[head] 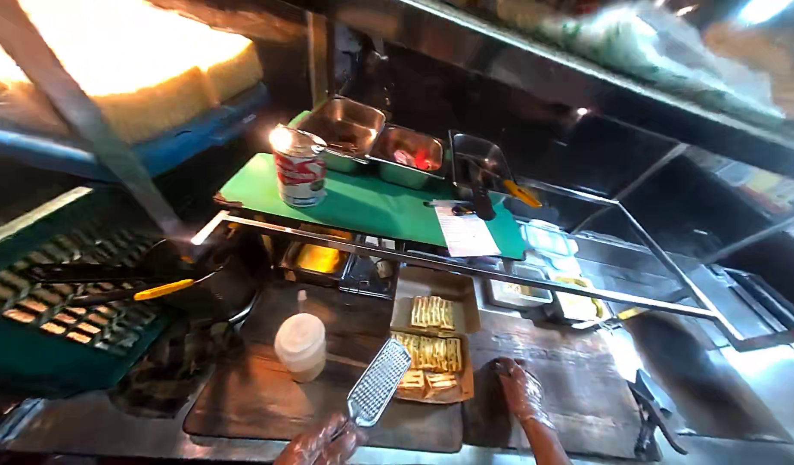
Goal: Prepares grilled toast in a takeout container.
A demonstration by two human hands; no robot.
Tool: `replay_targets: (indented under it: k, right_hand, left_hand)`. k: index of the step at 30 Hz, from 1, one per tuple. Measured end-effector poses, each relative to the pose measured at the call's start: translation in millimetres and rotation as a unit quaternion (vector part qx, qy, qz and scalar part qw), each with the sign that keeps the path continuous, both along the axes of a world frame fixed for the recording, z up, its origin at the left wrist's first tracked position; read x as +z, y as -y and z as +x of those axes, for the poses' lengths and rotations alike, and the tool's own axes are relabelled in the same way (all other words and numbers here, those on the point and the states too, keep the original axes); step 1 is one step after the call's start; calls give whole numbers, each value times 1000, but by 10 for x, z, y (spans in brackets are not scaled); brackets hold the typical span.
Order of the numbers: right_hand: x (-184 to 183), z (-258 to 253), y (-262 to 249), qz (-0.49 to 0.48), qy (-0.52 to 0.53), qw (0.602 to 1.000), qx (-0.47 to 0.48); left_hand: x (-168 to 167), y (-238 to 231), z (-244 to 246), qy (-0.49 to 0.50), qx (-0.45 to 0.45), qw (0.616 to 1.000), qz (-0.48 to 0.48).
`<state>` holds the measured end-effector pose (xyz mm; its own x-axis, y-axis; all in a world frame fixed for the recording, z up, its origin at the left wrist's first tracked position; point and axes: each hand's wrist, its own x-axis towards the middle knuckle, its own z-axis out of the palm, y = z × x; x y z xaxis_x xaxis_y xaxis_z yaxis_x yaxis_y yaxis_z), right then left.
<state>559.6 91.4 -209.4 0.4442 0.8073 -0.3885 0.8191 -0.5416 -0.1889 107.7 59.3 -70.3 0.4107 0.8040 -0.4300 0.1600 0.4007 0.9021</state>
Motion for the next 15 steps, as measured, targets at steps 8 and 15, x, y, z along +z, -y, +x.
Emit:
replay_targets:
  k: [8,15]
  right_hand:
    - [519,-888,298,341,-383,858,-35]
    - [566,-1580,-122,446,-264,836,178]
  left_hand:
    - [-311,-72,916,-16,47,997,-63]
    - [-454,-221,1346,-85,58,990,-98]
